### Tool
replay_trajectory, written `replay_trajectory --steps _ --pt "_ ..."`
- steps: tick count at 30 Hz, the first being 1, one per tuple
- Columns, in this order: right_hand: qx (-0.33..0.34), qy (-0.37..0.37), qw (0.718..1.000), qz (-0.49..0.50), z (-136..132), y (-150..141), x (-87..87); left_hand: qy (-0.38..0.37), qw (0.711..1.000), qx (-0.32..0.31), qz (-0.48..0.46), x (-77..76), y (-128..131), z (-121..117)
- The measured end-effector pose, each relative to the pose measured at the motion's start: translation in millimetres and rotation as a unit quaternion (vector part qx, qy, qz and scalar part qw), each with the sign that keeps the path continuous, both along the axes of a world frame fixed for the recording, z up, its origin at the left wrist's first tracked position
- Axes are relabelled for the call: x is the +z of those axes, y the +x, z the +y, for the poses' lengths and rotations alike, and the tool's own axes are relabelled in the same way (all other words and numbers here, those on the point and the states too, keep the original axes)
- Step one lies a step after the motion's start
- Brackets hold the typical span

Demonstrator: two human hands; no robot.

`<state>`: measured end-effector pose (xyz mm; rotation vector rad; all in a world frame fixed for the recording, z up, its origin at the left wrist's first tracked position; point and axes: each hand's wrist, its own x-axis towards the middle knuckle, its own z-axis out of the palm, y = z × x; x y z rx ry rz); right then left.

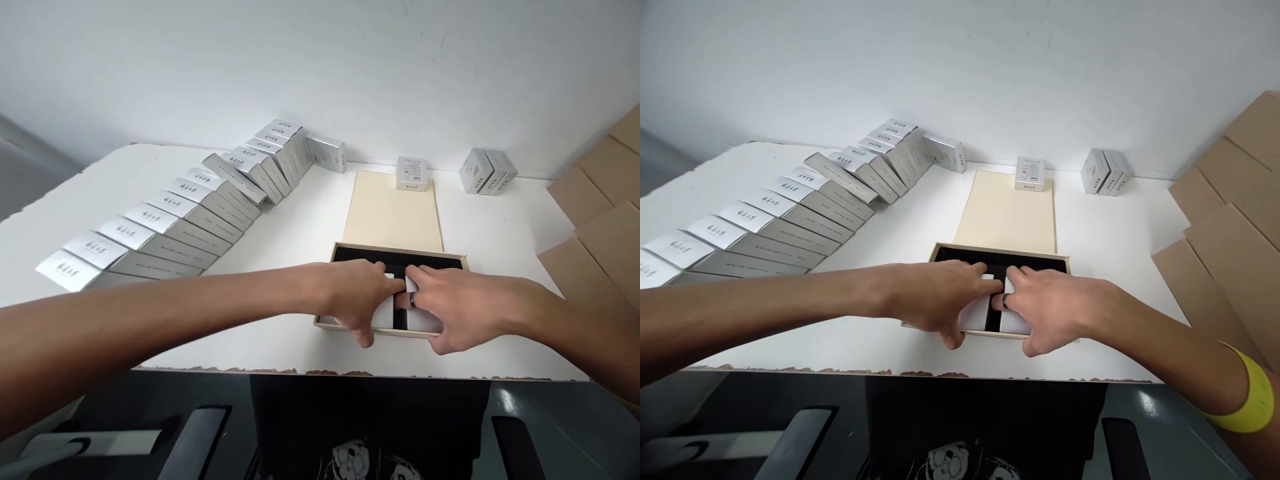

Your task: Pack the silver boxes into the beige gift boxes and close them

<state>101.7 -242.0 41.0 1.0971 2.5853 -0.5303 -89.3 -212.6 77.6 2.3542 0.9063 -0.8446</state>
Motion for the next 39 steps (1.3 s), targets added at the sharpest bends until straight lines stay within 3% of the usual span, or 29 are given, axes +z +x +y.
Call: replay_trajectory --steps 4,6,9,11,13,15,19,22,25,29,33,39 --pt "-0.002 -0.004 1.000 -0.006 -3.6 0.3 7.0 -0.014 0.999 0.022 -0.026 -3.9 -4.8 -3.7" --pt "-0.015 -0.051 0.999 -0.003 0.5 9.4 18.5 -0.021 0.998 0.040 -0.047 -2.8 -9.1 -5.4" --pt "-0.060 -0.141 0.986 0.059 27.6 29.5 40.6 -0.033 0.988 0.100 -0.110 4.1 -17.4 -4.4" --pt "-0.130 -0.107 0.976 0.138 62.0 37.1 45.2 -0.010 0.977 0.141 -0.159 8.6 -22.3 -0.4" --pt "-0.272 0.017 0.937 0.220 104.4 32.8 33.7 0.032 0.964 0.176 -0.198 9.7 -24.9 4.7" --pt "-0.376 0.110 0.897 0.204 147.0 17.2 9.5 0.055 0.947 0.209 -0.239 6.9 -25.4 8.3" --pt "-0.481 0.167 0.851 0.132 211.5 -16.1 -37.5 0.055 0.887 0.291 -0.354 -0.7 -27.3 7.9" --pt "-0.490 0.167 0.851 0.085 232.1 -16.7 -52.3 0.107 0.853 0.345 -0.376 -0.7 -31.6 11.1" --pt "-0.476 0.178 0.860 0.045 234.9 -4.6 -55.7 0.164 0.871 0.352 -0.302 -3.7 -32.0 32.4" --pt "-0.460 0.183 0.868 0.019 236.4 -1.1 -55.4 0.249 0.883 0.344 -0.200 -28.5 -27.8 84.3" --pt "-0.451 0.187 0.872 0.020 247.7 -12.1 -56.0 0.231 0.880 0.383 -0.163 -54.9 -37.0 120.8" --pt "-0.459 0.199 0.865 0.016 259.5 -20.4 -66.2 0.216 0.883 0.393 -0.140 -67.1 -44.7 127.2"
